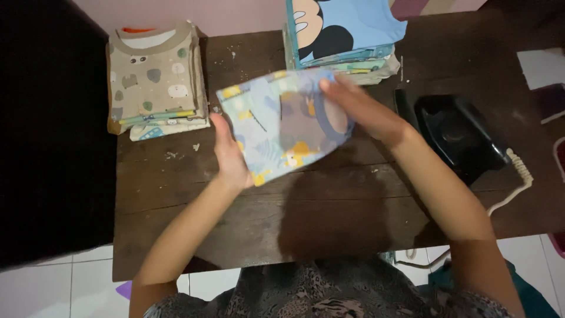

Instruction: Ironing and folding multiple pieces of patterned clothing on a wooden table.

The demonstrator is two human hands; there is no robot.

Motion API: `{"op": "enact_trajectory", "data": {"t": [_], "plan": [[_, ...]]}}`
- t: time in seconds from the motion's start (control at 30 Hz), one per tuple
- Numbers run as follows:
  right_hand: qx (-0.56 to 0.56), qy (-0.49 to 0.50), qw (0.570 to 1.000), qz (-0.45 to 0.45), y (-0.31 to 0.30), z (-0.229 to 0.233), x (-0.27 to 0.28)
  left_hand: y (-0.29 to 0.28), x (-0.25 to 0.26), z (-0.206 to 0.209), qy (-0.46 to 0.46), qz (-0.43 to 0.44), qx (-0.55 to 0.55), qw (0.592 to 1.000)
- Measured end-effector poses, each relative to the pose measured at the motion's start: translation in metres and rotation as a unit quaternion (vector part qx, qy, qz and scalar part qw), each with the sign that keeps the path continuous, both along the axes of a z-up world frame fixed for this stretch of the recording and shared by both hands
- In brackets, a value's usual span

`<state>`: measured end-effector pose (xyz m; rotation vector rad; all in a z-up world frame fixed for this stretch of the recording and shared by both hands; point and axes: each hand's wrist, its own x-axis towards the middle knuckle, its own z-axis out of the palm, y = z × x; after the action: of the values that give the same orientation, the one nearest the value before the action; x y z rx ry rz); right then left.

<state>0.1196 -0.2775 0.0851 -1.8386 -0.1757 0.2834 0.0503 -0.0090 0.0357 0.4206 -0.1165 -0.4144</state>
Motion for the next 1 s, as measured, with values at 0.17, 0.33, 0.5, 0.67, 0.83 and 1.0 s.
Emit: {"op": "enact_trajectory", "data": {"t": [0.17,0.33,0.5,0.67,0.83,1.0], "plan": [[0.176,0.186,0.963,0.079,-0.015,-0.002,0.028,-0.002,0.050,0.011,-0.082,-0.013,-0.005,0.997],[0.111,0.108,0.987,-0.042,-0.034,0.049,0.060,-0.020,0.104,0.050,-0.138,-0.046,0.028,0.989],[0.185,-0.050,0.981,0.015,-0.080,0.057,0.120,-0.052,0.162,0.080,-0.147,0.130,0.257,0.946],[0.077,-0.012,0.993,-0.088,-0.095,0.044,0.145,-0.072,0.221,0.030,-0.227,0.106,0.257,0.933],[0.023,-0.098,0.995,0.016,-0.085,0.051,0.141,-0.076,0.243,-0.011,-0.198,0.066,0.291,0.934],[-0.186,-0.110,0.968,-0.130,-0.088,0.030,0.148,-0.077,0.234,0.000,-0.249,0.054,0.344,0.904]]}}
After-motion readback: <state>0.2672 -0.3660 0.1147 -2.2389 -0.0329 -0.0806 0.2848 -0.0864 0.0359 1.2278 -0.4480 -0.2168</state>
